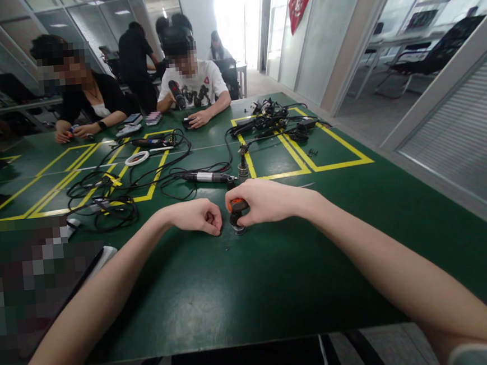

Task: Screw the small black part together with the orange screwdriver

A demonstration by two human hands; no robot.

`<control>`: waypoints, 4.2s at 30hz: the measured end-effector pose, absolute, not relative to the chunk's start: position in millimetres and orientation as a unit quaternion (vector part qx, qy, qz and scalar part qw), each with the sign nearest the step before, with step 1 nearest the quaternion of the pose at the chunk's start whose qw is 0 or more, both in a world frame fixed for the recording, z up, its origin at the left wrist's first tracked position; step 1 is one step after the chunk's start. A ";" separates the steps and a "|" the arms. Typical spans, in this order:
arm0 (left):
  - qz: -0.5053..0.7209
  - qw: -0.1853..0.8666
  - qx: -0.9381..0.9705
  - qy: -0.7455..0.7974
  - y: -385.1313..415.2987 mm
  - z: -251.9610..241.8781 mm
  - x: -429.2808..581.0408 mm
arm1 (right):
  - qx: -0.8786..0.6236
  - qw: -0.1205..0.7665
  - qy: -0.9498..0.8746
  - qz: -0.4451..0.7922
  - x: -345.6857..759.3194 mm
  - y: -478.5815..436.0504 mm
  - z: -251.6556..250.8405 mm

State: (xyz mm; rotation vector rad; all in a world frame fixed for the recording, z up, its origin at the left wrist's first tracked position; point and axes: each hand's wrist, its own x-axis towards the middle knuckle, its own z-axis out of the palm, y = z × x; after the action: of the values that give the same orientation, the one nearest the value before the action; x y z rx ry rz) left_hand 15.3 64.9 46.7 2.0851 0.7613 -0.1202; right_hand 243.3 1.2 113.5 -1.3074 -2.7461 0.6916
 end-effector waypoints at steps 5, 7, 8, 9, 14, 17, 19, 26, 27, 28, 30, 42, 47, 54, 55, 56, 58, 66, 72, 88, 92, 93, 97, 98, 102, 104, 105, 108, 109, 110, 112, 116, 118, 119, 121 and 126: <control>0.041 0.511 0.802 0.306 68.7 47.2 14.5 | -0.403 0.054 -0.880 0.245 248.1 2.3 117.6; 0.078 0.525 0.791 0.304 68.9 48.8 14.8 | -0.395 0.081 -0.880 0.250 254.3 2.9 122.5; 0.094 0.528 0.787 0.306 68.7 49.8 15.1 | -0.395 0.091 -0.880 0.248 258.4 3.0 125.5; 0.108 0.530 0.783 0.308 68.5 50.9 15.3 | -0.398 0.097 -0.879 0.244 263.0 3.0 128.3; 0.151 0.536 0.772 0.307 66.3 55.9 16.5 | -0.452 0.076 -0.863 0.214 284.2 -0.4 125.9; 0.153 0.547 0.768 0.297 65.0 57.5 17.8 | -0.485 0.038 -0.849 0.208 288.6 -6.5 104.9; 0.153 0.552 0.766 0.292 64.8 56.9 18.7 | -0.495 0.019 -0.837 0.232 289.0 -11.4 88.5; 0.148 0.549 0.768 0.296 70.6 44.9 18.9 | -0.477 0.085 -0.810 0.330 297.7 -6.1 71.1; 0.149 0.548 0.768 0.298 71.6 43.5 18.6 | -0.477 0.105 -0.803 0.341 297.8 -1.2 71.7; 0.149 0.546 0.768 0.300 72.4 42.7 18.3 | -0.477 0.123 -0.799 0.345 296.4 4.3 71.8; 0.153 0.543 0.769 0.300 73.2 42.6 17.5 | -0.460 0.154 -0.802 0.347 288.8 15.4 68.7; 0.248 0.514 0.772 0.281 70.9 47.3 21.0 | -0.414 0.275 -0.780 0.381 244.4 36.4 41.8; 0.324 0.499 0.743 0.307 69.9 39.1 31.4 | -0.414 0.331 -0.742 0.409 244.6 34.0 45.1; 0.354 0.587 0.618 0.386 64.3 32.6 40.7 | -0.428 0.382 -0.735 0.361 240.9 31.0 45.6; 0.350 0.593 0.609 0.394 63.6 33.2 40.6 | -0.431 0.384 -0.737 0.352 240.5 30.6 45.6; 0.347 0.597 0.603 0.400 62.9 34.1 40.4 | -0.434 0.383 -0.739 0.344 240.3 30.0 45.5; 0.343 0.593 0.602 0.409 61.5 36.1 40.3 | -0.439 0.378 -0.745 0.330 240.3 28.4 44.9; 0.312 0.591 0.604 0.434 53.8 39.8 45.5 | -0.457 0.335 -0.783 0.257 243.4 24.1 39.6; 0.283 0.486 0.725 0.398 60.6 36.6 40.3 | -0.465 0.329 -0.784 0.246 266.3 3.8 50.4; 0.295 0.270 0.824 0.401 67.3 7.1 26.4 | -0.374 0.267 -0.854 0.243 304.6 -44.3 29.6; 0.296 0.254 0.838 0.380 67.4 4.9 26.5 | -0.373 0.277 -0.858 0.219 306.3 -43.6 28.3; 0.293 0.248 0.843 0.377 67.6 4.2 26.4 | -0.371 0.276 -0.861 0.213 306.4 -43.5 28.0; 0.277 0.211 0.863 0.366 67.2 1.8 26.5 | -0.374 0.268 -0.865 0.200 309.0 -45.5 28.0; 0.275 0.205 0.867 0.361 66.9 1.7 26.7 | -0.378 0.269 -0.864 0.197 310.8 -46.8 28.2; 0.274 0.209 0.872 0.348 65.8 2.6 27.3 | -0.392 0.274 -0.858 0.186 320.9 -53.5 26.5; 0.280 0.217 0.868 0.348 65.8 3.3 27.1 | -0.396 0.278 -0.857 0.178 324.3 -55.5 24.1; 0.283 0.222 0.866 0.346 66.0 3.7 26.8 | -0.395 0.281 -0.857 0.175 324.8 -56.0 22.9; 0.285 0.233 0.867 0.337 66.5 4.3 25.8 | -0.386 0.297 -0.855 0.180 319.5 -57.0 23.1; 0.282 0.234 0.868 0.336 66.6 4.4 25.6 | -0.381 0.303 -0.853 0.187 315.4 -57.5 25.3; 0.279 0.233 0.868 0.337 66.7 4.4 25.4 | -0.374 0.313 -0.851 0.194 310.3 -58.1 28.8; 0.279 0.229 0.867 0.343 66.8 4.2 25.1 | -0.366 0.330 -0.844 0.214 297.7 -58.8 39.0; 0.287 0.227 0.862 0.350 67.5 3.8 24.6 | -0.324 0.390 -0.827 0.243 268.1 -51.1 60.4; 0.287 0.231 0.859 0.354 68.1 3.9 24.1 | -0.302 0.382 -0.831 0.267 253.2 -41.2 64.3; 0.287 0.233 0.858 0.355 68.4 3.9 23.8 | -0.288 0.375 -0.837 0.277 246.1 -35.5 63.8; 0.288 0.234 0.859 0.353 69.1 3.6 23.3 | -0.264 0.336 -0.848 0.313 234.1 -24.8 58.6; 0.293 0.220 0.865 0.342 70.9 0.4 22.8 | -0.272 0.314 -0.848 0.329 221.8 -13.6 39.1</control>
State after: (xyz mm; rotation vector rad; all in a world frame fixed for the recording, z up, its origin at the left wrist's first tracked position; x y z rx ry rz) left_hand 22.8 70.9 0.4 2.3924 0.9461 0.8108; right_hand 221.8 -13.6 39.1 -0.7158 -2.2351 0.8671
